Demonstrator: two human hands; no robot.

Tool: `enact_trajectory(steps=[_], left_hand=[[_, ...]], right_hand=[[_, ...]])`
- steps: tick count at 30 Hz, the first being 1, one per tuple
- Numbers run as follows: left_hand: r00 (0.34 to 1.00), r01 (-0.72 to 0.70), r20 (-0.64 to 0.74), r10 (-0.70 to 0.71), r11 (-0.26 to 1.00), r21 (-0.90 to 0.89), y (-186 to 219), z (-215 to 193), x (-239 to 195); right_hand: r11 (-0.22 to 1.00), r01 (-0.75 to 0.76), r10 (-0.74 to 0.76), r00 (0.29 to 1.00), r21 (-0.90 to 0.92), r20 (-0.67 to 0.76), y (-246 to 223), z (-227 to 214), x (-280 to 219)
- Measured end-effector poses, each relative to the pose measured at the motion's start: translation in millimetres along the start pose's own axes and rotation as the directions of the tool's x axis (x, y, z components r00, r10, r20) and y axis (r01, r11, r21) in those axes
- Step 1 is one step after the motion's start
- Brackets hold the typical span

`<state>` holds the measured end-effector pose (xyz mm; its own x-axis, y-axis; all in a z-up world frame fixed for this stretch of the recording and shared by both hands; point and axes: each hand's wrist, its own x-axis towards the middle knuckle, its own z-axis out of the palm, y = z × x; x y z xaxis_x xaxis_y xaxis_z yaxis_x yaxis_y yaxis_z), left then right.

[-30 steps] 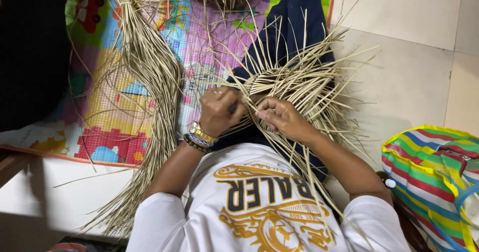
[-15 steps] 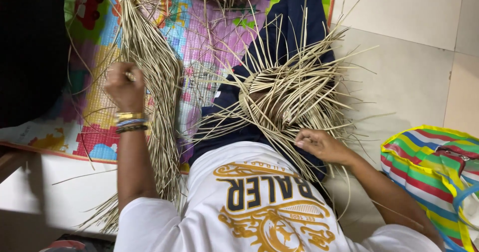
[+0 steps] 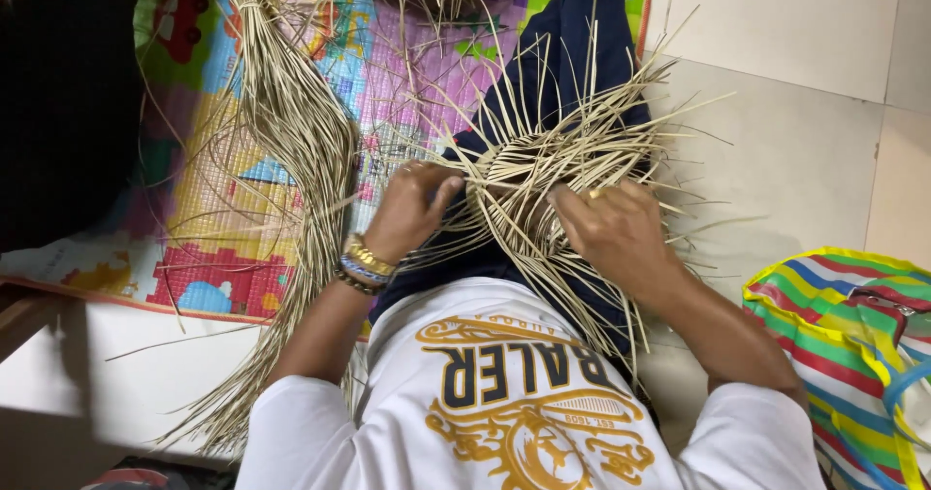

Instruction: Weaving dried plant fibers to create the crown of a hat

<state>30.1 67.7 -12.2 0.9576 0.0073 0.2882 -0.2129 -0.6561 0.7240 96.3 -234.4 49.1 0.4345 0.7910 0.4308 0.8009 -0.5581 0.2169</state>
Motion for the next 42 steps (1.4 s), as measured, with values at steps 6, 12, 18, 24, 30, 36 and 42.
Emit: enact_trajectory(steps=[6, 12, 18, 24, 30, 36, 42], left_hand=[[0.984, 0.174, 0.068, -0.168, 0.979, -0.107, 6, 19, -2], [0.940, 0.332, 0.051, -0.337, 0.874, -0.355, 9, 34, -10], [0.871, 0.487, 0.187, -0.455, 0.742, -0.462, 15, 28, -2], [0.829, 0.558, 0.306, -0.468, 0.715, -0.421, 29, 7, 7], [0.834, 0.552, 0.265, -0.485, 0.734, -0.395, 15, 24, 4], [0.852, 0.519, 0.222, -0.474, 0.717, -0.465, 14, 38, 0], [0.887, 0.455, 0.204, -0.415, 0.709, -0.538, 18, 37, -5]], right_hand=[[0.994, -0.109, 0.105, 0.983, 0.018, 0.151, 28, 44, 14], [0.987, -0.157, 0.155, 0.984, 0.020, 0.086, 33, 51, 15], [0.951, -0.260, 0.262, 0.965, -0.169, -0.011, 71, 27, 20], [0.973, -0.178, 0.217, 0.920, 0.145, -0.325, 10, 16, 25], [0.743, -0.167, -0.046, 0.953, 0.649, 0.298, -27, 50, 29], [0.716, -0.018, -0.092, 0.989, 0.698, 0.119, -48, 82, 12], [-0.342, -0.575, 0.444, 0.598, 0.743, 0.667, -62, 73, 15]])
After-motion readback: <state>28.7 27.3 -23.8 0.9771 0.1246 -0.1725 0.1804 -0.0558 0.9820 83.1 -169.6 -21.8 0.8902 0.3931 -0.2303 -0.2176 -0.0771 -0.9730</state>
